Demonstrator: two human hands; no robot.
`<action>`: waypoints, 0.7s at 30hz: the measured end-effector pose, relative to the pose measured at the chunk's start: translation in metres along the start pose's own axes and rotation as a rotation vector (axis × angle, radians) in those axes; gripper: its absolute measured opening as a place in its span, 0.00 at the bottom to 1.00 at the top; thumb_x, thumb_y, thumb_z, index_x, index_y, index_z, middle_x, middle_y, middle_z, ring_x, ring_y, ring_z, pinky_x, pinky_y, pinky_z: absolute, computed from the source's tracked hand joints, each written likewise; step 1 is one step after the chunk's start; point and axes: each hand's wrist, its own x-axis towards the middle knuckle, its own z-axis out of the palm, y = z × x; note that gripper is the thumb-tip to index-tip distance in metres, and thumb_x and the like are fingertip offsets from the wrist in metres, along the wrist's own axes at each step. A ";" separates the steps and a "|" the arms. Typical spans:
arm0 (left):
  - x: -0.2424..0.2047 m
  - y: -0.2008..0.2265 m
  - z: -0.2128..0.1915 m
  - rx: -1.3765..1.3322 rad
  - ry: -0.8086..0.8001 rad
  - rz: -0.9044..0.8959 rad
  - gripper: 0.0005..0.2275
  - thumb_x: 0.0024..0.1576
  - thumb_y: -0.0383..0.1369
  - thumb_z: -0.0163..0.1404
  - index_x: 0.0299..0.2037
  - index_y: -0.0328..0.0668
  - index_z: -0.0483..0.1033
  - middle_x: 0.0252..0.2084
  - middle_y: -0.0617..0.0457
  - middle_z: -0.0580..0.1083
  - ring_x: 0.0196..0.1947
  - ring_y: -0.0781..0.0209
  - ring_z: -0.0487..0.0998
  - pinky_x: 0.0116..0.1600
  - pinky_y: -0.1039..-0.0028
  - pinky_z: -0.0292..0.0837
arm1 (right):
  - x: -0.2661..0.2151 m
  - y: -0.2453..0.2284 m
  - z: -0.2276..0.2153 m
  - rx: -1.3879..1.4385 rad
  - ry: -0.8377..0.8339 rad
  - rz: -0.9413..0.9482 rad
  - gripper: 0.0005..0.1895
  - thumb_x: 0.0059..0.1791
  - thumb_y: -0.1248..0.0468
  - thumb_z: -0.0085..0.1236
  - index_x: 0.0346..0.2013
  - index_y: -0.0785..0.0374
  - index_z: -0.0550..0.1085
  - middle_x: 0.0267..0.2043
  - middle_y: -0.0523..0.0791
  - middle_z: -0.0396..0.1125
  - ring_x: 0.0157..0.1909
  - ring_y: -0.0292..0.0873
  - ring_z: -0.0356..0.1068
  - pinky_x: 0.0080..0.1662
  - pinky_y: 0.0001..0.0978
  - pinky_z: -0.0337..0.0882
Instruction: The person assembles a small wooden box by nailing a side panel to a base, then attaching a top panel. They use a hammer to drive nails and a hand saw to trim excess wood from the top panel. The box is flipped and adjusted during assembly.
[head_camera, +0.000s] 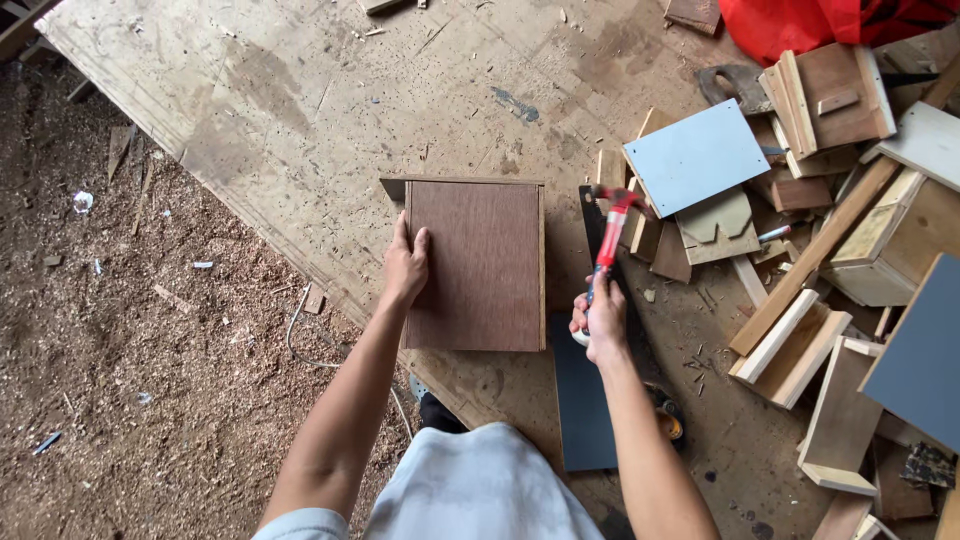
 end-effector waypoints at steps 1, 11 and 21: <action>-0.002 0.001 0.000 -0.008 -0.007 -0.004 0.28 0.66 0.42 0.43 0.74 0.40 0.51 0.68 0.34 0.66 0.68 0.42 0.67 0.71 0.62 0.61 | 0.000 -0.001 0.003 0.060 0.057 -0.018 0.17 0.58 0.47 0.42 0.44 0.57 0.61 0.20 0.39 0.56 0.13 0.31 0.53 0.17 0.28 0.58; -0.001 0.000 -0.003 -0.097 0.028 0.046 0.27 0.66 0.38 0.44 0.73 0.37 0.52 0.69 0.35 0.65 0.69 0.44 0.67 0.72 0.62 0.61 | 0.007 -0.012 0.028 0.022 -0.010 -0.029 0.17 0.58 0.47 0.41 0.44 0.58 0.63 0.19 0.39 0.57 0.13 0.31 0.53 0.17 0.27 0.59; -0.002 0.001 -0.006 -0.077 0.030 0.018 0.29 0.66 0.39 0.44 0.74 0.38 0.49 0.70 0.34 0.63 0.69 0.42 0.65 0.72 0.62 0.59 | 0.003 0.006 0.016 -0.160 -0.115 0.078 0.18 0.57 0.47 0.42 0.45 0.59 0.64 0.21 0.40 0.56 0.14 0.31 0.53 0.17 0.28 0.59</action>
